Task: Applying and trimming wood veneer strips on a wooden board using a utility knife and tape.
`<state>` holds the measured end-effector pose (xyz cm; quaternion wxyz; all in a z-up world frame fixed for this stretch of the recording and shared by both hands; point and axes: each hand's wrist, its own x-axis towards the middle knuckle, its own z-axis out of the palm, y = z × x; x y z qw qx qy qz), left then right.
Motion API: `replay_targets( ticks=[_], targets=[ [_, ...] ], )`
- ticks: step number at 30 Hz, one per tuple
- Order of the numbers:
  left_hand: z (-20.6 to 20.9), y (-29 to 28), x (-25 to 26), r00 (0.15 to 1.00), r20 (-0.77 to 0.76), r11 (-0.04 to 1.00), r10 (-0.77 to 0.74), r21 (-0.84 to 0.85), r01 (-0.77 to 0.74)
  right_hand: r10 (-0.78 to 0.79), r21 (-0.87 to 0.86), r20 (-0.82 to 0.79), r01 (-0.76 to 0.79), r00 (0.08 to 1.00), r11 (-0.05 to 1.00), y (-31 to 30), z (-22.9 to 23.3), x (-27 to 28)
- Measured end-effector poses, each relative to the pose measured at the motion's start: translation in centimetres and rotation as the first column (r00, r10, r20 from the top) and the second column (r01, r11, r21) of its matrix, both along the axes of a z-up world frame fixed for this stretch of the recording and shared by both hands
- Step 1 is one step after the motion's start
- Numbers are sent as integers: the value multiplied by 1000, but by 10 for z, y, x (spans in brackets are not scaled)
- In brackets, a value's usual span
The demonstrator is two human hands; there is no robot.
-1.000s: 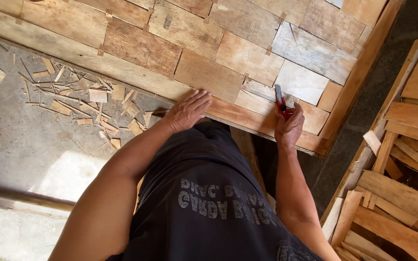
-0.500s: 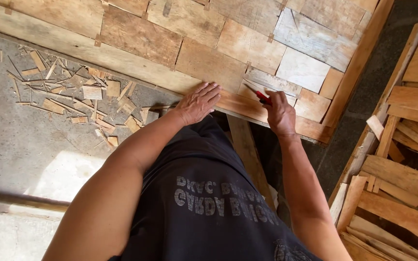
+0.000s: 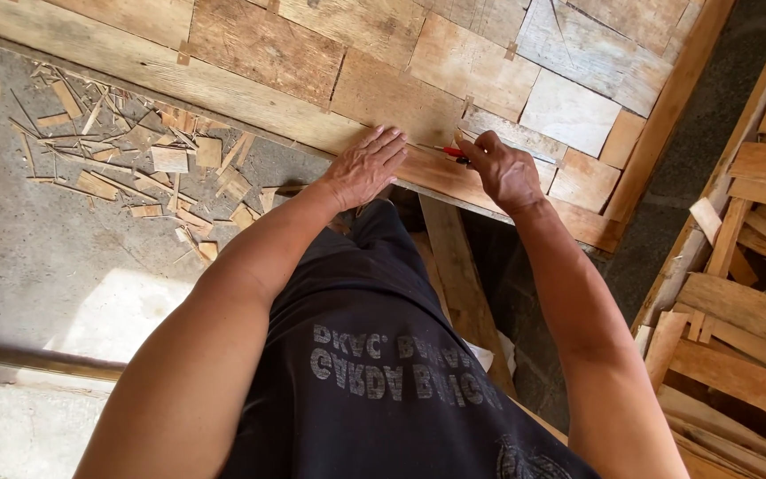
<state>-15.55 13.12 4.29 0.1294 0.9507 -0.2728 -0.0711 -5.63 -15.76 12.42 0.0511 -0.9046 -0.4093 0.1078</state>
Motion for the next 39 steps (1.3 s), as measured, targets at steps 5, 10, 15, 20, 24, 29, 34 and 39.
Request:
replay_targets(
  ticks=[5,10,15,20,24,29,34,39],
  targets=[
    [3,0,-1,1000,-28,1000,-6,8,6,41,36,21,-42,999,998,5,9,0],
    [5,0,-1,1000,-11,999,-13,52,13,29,12,9,-29,1000,1000,8,14,-2],
    [4,-3,-4,1000,23,994,-4,107,2,37,-26,10,-36,999,999,7,7,-3],
    [1,-6,-4,1000,-19,989,-11,148,14,3,-89,-50,-7,999,996,9,11,-3],
    [11,-9,-3,997,-76,976,-23,214,39,2,-299,-122,-39,992,954,11,15,3],
    [10,-9,-4,999,-47,977,-20,212,30,25,-326,-123,-65,992,943,6,12,8],
    [11,-8,-4,999,-43,987,-8,162,15,40,-322,-120,-77,992,944,-3,13,8],
    [20,-7,-3,999,-39,985,-17,173,23,31,-363,-143,-82,989,928,-11,4,12]
  ],
)
